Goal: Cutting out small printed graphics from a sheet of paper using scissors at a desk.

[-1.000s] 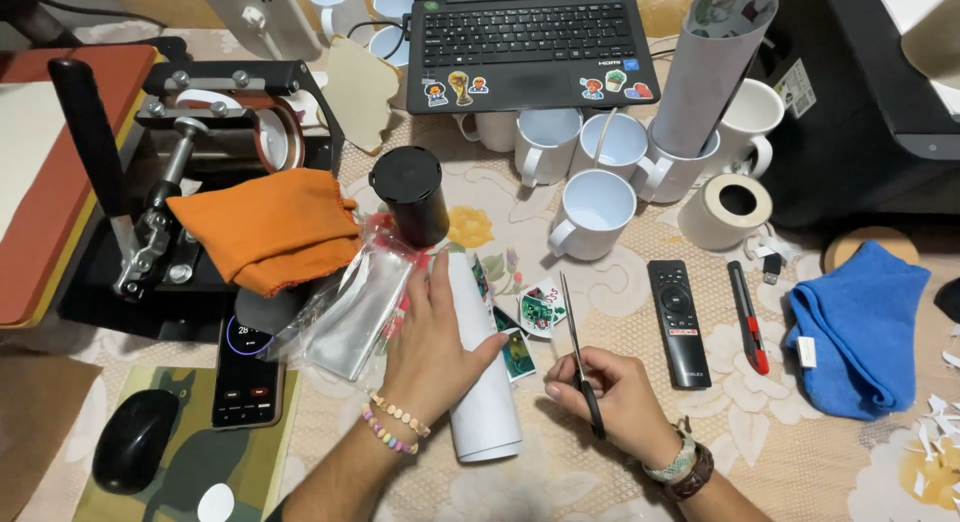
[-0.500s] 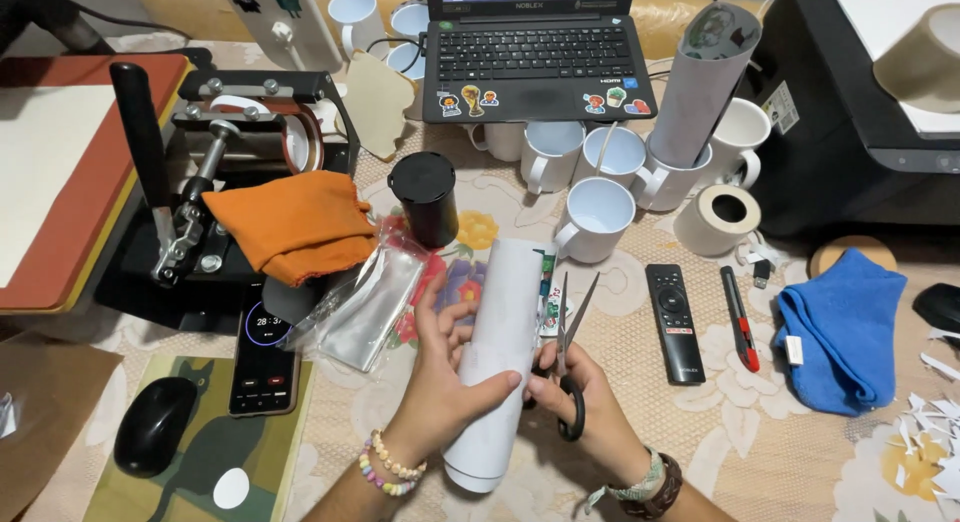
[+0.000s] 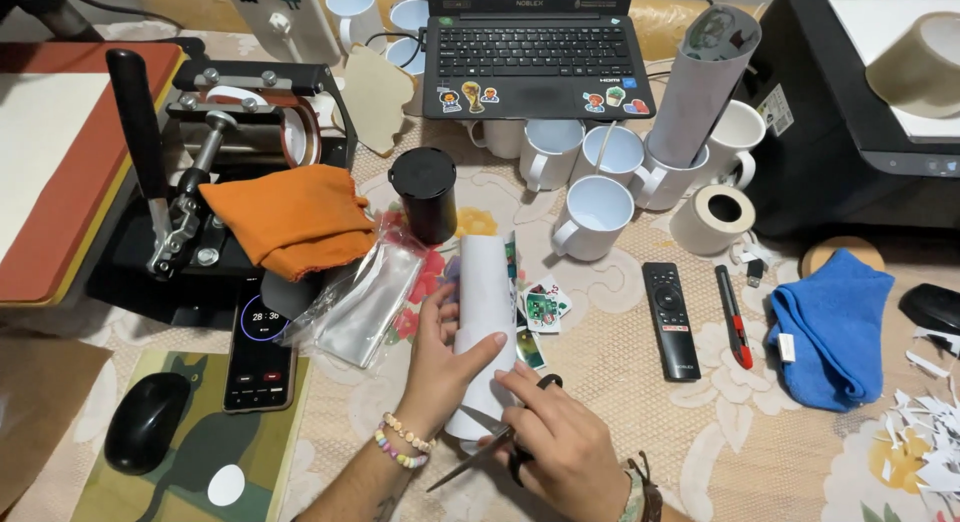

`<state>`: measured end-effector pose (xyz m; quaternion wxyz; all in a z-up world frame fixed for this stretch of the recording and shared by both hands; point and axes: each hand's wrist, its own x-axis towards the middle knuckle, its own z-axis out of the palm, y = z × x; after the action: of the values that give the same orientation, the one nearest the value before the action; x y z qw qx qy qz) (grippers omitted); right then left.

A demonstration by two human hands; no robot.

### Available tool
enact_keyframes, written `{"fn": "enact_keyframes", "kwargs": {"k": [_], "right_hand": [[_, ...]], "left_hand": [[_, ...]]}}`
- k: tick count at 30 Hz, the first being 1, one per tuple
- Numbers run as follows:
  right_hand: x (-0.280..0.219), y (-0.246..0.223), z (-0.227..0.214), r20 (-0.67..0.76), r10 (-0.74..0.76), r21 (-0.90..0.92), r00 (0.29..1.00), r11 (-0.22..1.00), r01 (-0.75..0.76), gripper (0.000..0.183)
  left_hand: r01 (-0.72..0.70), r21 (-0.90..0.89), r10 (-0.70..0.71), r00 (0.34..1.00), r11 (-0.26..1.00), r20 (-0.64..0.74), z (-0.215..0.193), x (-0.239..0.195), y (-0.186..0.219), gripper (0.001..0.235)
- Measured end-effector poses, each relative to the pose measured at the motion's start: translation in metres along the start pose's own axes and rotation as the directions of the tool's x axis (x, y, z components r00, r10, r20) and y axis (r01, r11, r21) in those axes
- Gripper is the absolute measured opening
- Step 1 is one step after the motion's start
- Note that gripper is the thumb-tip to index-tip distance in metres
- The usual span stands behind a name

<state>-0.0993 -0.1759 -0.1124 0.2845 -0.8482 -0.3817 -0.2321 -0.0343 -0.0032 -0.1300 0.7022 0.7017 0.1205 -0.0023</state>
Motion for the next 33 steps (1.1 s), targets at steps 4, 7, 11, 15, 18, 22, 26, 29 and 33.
{"fn": "enact_keyframes", "kwargs": {"k": [4, 7, 11, 15, 18, 22, 26, 29, 33], "right_hand": [[0.005, -0.004, 0.0, 0.085, -0.038, 0.015, 0.996, 0.999, 0.037, 0.019], [0.005, -0.006, -0.001, 0.094, -0.034, -0.071, 0.995, 0.997, 0.04, 0.018], [0.007, 0.004, -0.012, 0.096, -0.19, -0.092, 0.977, 0.976, 0.199, 0.018], [-0.005, 0.019, -0.011, 0.163, -0.419, -0.166, 0.893, 0.881, 0.443, 0.012], [-0.009, 0.023, -0.014, 0.116, -0.431, -0.183, 0.895, 0.876, 0.445, 0.015], [-0.019, 0.029, -0.01, -0.074, -0.314, -0.115, 0.947, 0.946, 0.304, 0.018], [-0.016, 0.03, -0.011, -0.388, 0.269, 0.328, 0.882, 0.934, -0.14, 0.018], [-0.016, 0.029, -0.018, -0.427, 0.622, 0.608, 0.656, 0.735, -0.301, 0.022], [-0.022, 0.034, -0.021, -0.434, 0.718, 0.721, 0.545, 0.639, -0.267, 0.026]], "left_hand": [[0.018, -0.009, -0.018, 1.0, 1.0, 0.004, 0.001, -0.002, 0.004, 0.085], [0.045, -0.065, -0.046, 0.999, 0.997, -0.004, 0.001, 0.0, -0.001, 0.084], [0.037, 0.069, -0.039, 0.999, 0.997, 0.027, -0.006, 0.001, -0.003, 0.071], [0.053, 0.111, -0.062, 0.995, 0.992, 0.076, -0.011, -0.002, -0.007, 0.071], [0.07, 0.166, -0.08, 0.995, 0.984, 0.052, -0.014, -0.005, -0.003, 0.081], [-0.022, 0.111, 0.012, 0.996, 0.994, 0.092, -0.017, -0.013, 0.0, 0.079], [-0.391, 0.29, 0.357, 0.919, 0.874, 0.165, -0.024, -0.02, 0.034, 0.02], [-0.605, 0.304, 0.496, 0.787, 0.735, 0.366, -0.021, -0.018, 0.053, 0.015], [-0.695, 0.287, 0.428, 0.661, 0.659, 0.616, -0.016, -0.014, 0.08, 0.03]]}}
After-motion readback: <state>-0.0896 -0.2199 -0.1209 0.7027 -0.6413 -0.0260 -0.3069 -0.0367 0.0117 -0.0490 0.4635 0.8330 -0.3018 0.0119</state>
